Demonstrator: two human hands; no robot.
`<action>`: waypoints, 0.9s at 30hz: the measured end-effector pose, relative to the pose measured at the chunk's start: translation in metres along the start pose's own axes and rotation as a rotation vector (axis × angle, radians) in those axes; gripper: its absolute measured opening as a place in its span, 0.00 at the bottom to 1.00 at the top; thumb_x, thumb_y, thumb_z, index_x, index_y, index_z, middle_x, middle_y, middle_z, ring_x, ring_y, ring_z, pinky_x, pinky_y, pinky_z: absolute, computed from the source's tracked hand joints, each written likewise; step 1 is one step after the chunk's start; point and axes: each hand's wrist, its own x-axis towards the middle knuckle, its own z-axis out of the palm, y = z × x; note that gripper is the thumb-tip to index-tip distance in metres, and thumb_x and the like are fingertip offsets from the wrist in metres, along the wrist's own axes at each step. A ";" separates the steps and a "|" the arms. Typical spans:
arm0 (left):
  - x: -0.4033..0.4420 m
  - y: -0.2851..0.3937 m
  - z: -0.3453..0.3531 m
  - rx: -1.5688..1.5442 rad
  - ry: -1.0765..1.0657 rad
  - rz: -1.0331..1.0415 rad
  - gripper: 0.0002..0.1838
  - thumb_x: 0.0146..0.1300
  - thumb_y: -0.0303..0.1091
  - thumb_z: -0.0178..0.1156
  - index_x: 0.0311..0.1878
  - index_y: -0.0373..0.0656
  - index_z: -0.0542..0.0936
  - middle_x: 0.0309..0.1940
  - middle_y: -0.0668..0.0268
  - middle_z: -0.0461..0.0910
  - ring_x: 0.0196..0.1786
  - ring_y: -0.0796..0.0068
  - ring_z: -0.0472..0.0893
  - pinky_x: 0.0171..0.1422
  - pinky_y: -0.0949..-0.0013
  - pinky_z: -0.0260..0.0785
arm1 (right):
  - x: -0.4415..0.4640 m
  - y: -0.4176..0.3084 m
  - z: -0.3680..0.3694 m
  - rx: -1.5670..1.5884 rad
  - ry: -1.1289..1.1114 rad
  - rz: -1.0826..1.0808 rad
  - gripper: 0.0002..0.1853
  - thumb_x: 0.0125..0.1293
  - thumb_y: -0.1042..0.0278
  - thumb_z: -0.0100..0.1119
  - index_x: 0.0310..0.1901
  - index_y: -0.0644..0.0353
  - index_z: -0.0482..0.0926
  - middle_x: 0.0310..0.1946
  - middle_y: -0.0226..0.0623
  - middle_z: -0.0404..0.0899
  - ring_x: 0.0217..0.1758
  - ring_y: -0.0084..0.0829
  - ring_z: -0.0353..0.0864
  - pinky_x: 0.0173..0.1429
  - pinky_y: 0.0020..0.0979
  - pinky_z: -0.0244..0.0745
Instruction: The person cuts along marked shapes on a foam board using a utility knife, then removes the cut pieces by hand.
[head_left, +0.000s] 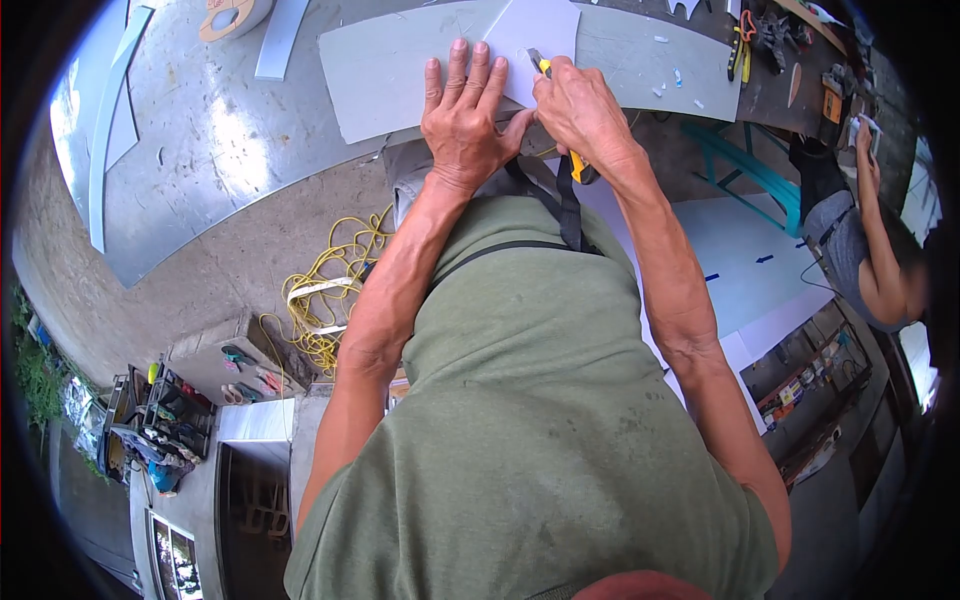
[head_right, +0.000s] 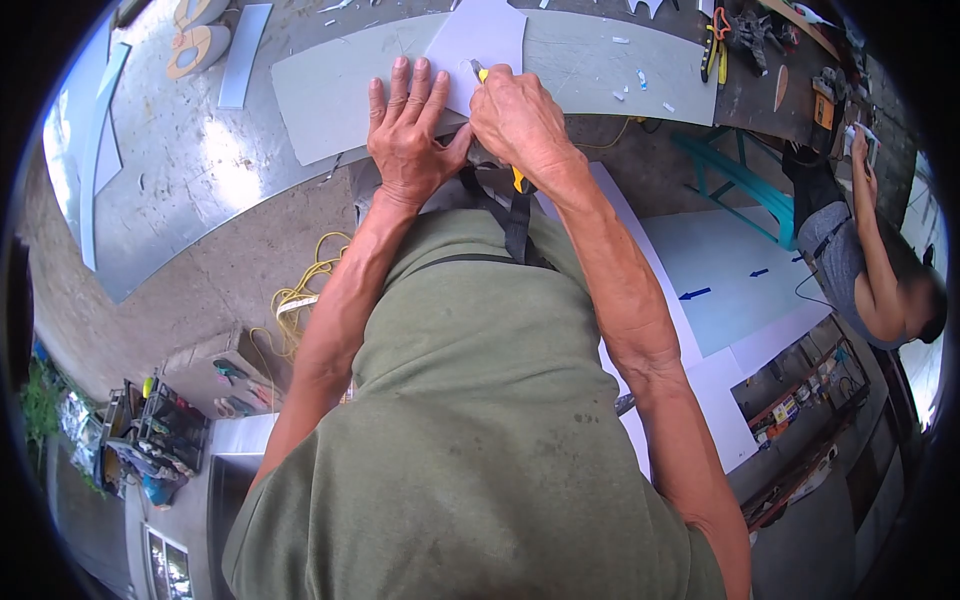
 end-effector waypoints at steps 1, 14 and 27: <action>0.000 0.000 0.003 -0.002 0.001 0.002 0.37 0.48 0.48 0.78 0.63 0.43 0.84 0.72 0.53 0.75 0.81 0.53 0.63 0.86 0.43 0.44 | 0.000 0.001 0.002 -0.001 0.002 0.001 0.19 0.71 0.63 0.53 0.41 0.78 0.77 0.31 0.70 0.83 0.39 0.67 0.86 0.47 0.56 0.83; -0.005 0.002 0.013 0.035 0.073 0.026 0.33 0.51 0.43 0.73 0.63 0.42 0.84 0.73 0.51 0.73 0.80 0.51 0.65 0.85 0.44 0.50 | -0.008 -0.012 0.010 0.100 0.034 0.093 0.19 0.73 0.63 0.50 0.40 0.79 0.75 0.24 0.63 0.81 0.29 0.56 0.85 0.38 0.49 0.83; 0.049 -0.026 -0.041 -0.107 -0.194 0.155 0.39 0.56 0.50 0.75 0.72 0.53 0.77 0.74 0.66 0.74 0.80 0.55 0.64 0.83 0.51 0.57 | 0.001 -0.014 -0.047 -0.048 -0.197 0.083 0.18 0.71 0.64 0.49 0.37 0.76 0.79 0.24 0.58 0.83 0.18 0.44 0.85 0.31 0.43 0.84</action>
